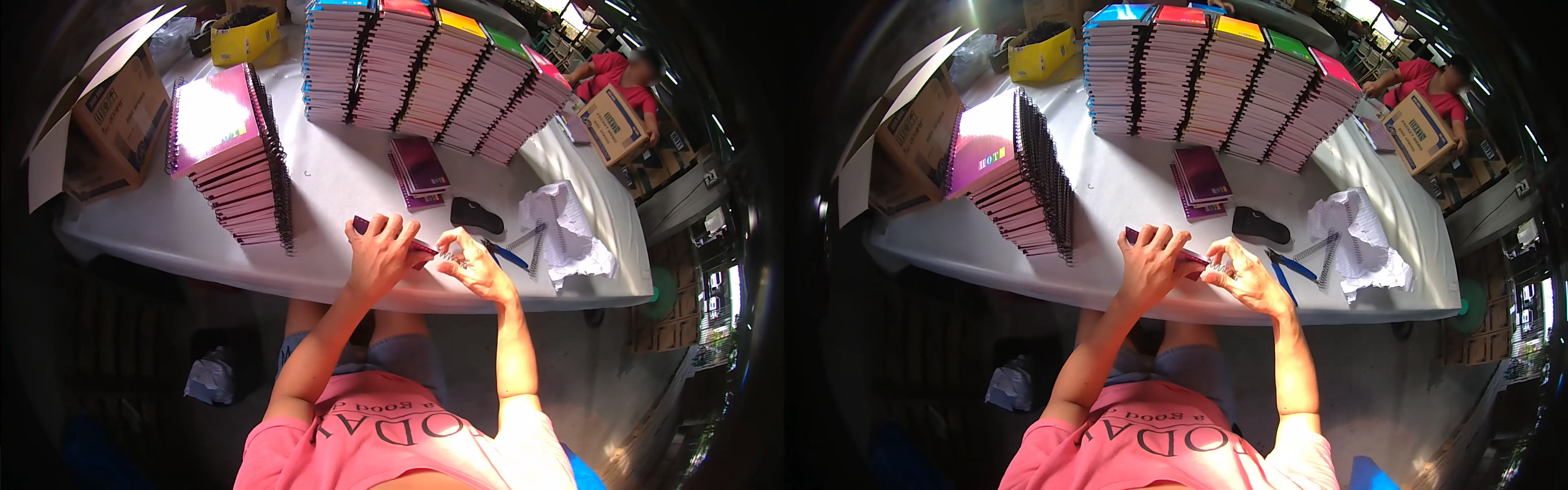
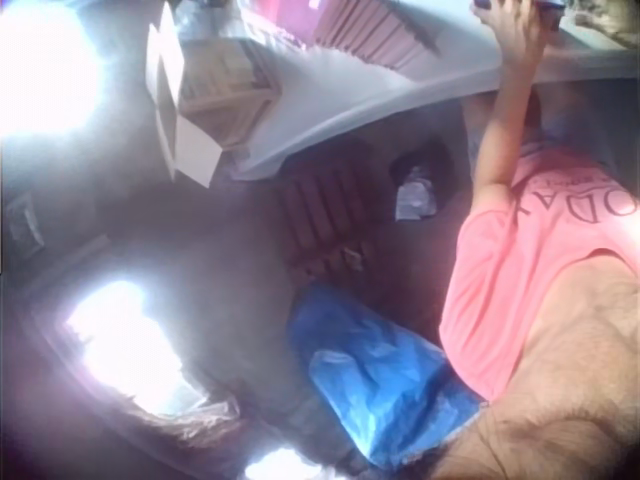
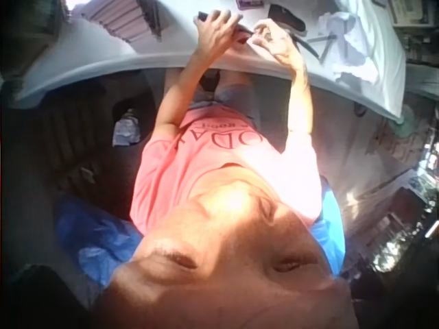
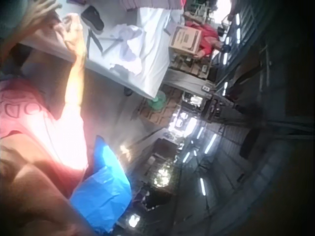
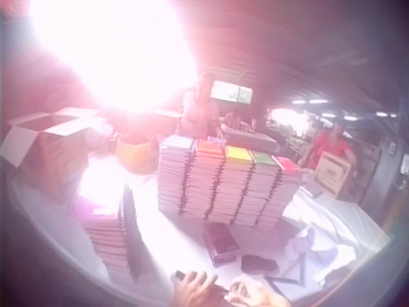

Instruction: The person trims the excess spiral binding from a stack of notebooks using pliers and clears waste paper from the workspace.

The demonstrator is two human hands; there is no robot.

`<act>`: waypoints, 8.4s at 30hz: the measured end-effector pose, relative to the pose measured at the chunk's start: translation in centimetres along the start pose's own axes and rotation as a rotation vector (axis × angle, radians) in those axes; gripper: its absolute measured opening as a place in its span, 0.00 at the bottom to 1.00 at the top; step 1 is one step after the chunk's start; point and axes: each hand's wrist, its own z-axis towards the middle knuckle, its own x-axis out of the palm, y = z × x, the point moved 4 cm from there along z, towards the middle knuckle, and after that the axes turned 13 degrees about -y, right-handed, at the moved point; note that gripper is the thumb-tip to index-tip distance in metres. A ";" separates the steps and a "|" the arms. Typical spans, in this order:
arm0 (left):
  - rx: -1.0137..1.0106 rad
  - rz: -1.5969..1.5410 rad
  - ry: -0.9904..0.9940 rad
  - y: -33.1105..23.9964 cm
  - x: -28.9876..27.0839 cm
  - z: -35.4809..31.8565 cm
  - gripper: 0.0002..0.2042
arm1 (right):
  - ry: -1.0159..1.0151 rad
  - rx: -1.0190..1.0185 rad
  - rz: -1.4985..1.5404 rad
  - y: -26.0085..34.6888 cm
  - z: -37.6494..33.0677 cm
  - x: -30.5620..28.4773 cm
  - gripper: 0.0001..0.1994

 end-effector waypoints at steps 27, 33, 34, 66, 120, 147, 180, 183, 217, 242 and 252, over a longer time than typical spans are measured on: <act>-0.021 -0.184 0.007 1.0 -1.3 -0.1 0.26 | -0.293 0.020 -0.787 -10.9 3.2 -5.2 0.21; -0.034 -0.190 -0.007 1.2 -1.1 -0.2 0.27 | -0.212 -0.097 0.790 -5.0 2.8 -2.6 0.17; -0.031 -0.194 -0.005 1.1 -1.0 -0.3 0.27 | -0.067 -0.188 0.884 -4.1 2.3 -1.6 0.15; -0.336 -0.684 -0.109 4.2 2.2 -0.8 0.31 | -0.082 -0.060 0.565 -4.1 2.4 0.6 0.12; -0.212 -0.706 -0.004 3.6 0.8 -0.6 0.20 | -0.646 -0.148 0.378 4.6 -3.5 -3.3 0.16; -0.288 -0.873 0.019 4.1 2.9 -1.1 0.30 | -0.153 -0.151 0.343 -3.5 1.6 0.5 0.12; -0.979 -1.263 0.177 4.7 3.4 -2.5 0.12 | -0.554 0.267 -0.684 -8.4 -3.5 -5.1 0.32; -1.056 -1.233 0.046 4.7 2.9 -2.8 0.11 | -0.516 0.319 -0.861 -8.8 -6.2 -3.0 0.33; -0.204 -0.556 -0.463 0.9 -4.9 -0.5 0.25 | 0.014 0.561 0.917 4.2 -4.6 5.2 0.22; 0.049 -0.457 -0.827 1.2 -18.0 4.3 0.15 | -0.488 0.068 1.246 9.5 4.8 2.5 0.31; -0.531 -0.423 -0.730 12.1 -20.4 6.3 0.31 | -0.159 -0.189 1.126 22.4 23.1 3.0 0.11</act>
